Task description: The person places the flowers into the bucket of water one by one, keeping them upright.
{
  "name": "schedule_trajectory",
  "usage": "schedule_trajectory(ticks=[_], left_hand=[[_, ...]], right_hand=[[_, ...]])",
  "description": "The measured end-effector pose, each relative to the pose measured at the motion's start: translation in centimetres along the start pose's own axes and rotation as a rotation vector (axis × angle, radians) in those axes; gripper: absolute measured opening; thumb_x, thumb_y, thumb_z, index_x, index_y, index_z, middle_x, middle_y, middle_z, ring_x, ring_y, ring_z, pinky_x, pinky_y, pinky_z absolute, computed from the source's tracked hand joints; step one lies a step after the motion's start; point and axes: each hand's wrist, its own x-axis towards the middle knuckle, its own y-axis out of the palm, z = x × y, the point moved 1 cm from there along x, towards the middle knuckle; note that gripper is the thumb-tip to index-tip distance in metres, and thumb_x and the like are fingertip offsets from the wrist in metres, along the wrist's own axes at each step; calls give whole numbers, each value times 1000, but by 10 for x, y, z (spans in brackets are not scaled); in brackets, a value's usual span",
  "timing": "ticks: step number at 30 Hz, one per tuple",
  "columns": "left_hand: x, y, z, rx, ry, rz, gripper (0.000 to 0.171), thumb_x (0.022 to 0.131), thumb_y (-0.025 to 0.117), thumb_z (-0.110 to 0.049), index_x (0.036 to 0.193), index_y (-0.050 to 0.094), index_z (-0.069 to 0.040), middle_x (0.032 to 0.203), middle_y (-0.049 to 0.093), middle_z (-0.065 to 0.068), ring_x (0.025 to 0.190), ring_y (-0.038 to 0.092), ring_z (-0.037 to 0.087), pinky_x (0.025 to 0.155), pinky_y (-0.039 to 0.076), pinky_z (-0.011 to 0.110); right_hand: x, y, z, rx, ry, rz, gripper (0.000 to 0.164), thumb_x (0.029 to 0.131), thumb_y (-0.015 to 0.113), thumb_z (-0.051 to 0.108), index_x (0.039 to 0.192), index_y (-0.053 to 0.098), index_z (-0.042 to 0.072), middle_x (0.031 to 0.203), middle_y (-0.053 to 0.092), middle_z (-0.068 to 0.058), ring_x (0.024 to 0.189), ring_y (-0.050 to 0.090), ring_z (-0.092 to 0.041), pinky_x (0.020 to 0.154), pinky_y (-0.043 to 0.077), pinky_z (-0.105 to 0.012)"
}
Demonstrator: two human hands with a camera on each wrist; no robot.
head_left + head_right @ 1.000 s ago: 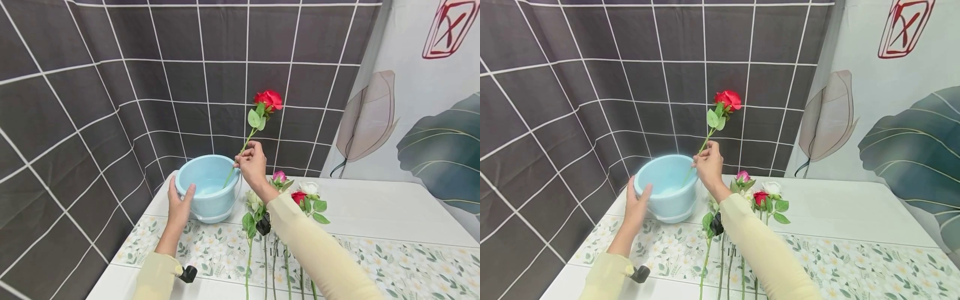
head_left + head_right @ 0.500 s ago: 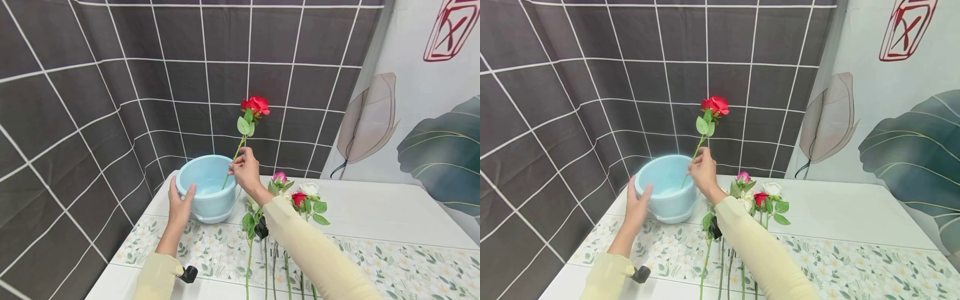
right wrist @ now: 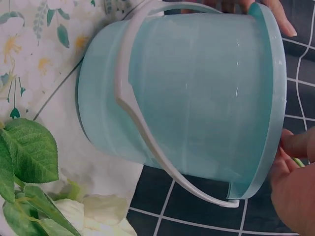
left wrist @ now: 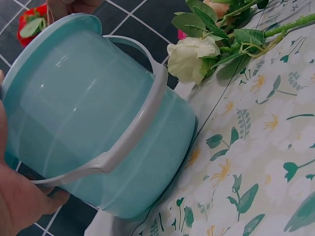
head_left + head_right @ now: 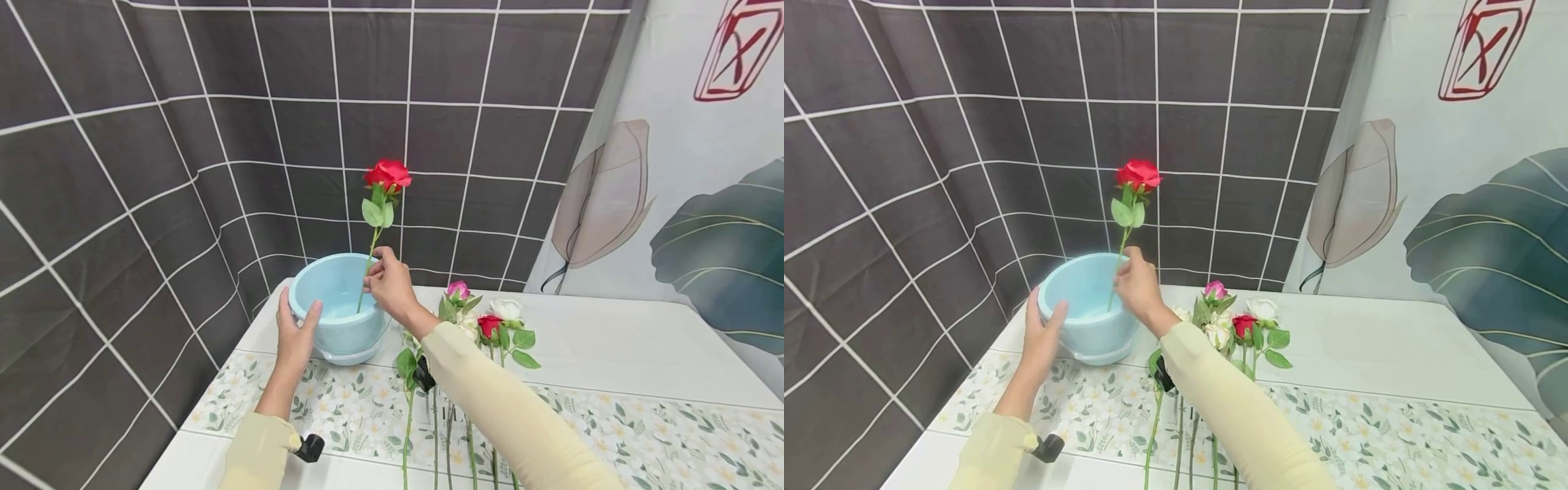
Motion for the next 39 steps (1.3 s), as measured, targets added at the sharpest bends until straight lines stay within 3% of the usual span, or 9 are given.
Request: schedule_trajectory(ticks=[7,17,23,30,39], left_hand=[[0,0,0,7,7,1,87,93,48,-60,155,-4,-28,159,5,9,147,6,30,118,5,53],[1,0,0,4,4,-1,87,93,49,-60,155,-3,-28,159,6,10,147,6,31,118,5,53],[1,0,-1,1,5,-4,86,93,49,-58,155,-3,-28,159,6,10,147,7,31,118,5,53],[0,0,-1,-3,8,-7,86,94,50,-57,155,-3,-28,158,7,11,147,7,31,118,5,52],[-1,0,0,-2,13,-2,86,93,49,-59,155,-4,-30,158,7,10,147,8,30,118,5,52]], right_hand=[[-2,-1,6,-49,-17,44,28,85,62,-10,113,58,-6,84,67,-15,68,69,-25,61,57,-24],[-8,-5,20,-93,-33,17,11,93,61,5,102,62,-1,78,65,-9,60,64,-13,60,54,-24],[-14,-13,27,-111,-22,-11,13,94,63,12,100,63,1,77,62,-6,59,62,-12,61,53,-26],[-22,-27,33,-231,-20,-98,18,94,64,19,101,64,2,77,60,-5,69,55,-17,66,48,-32],[-34,-50,31,-358,41,-152,22,93,63,21,104,61,2,76,60,-5,69,58,-21,65,49,-36]])
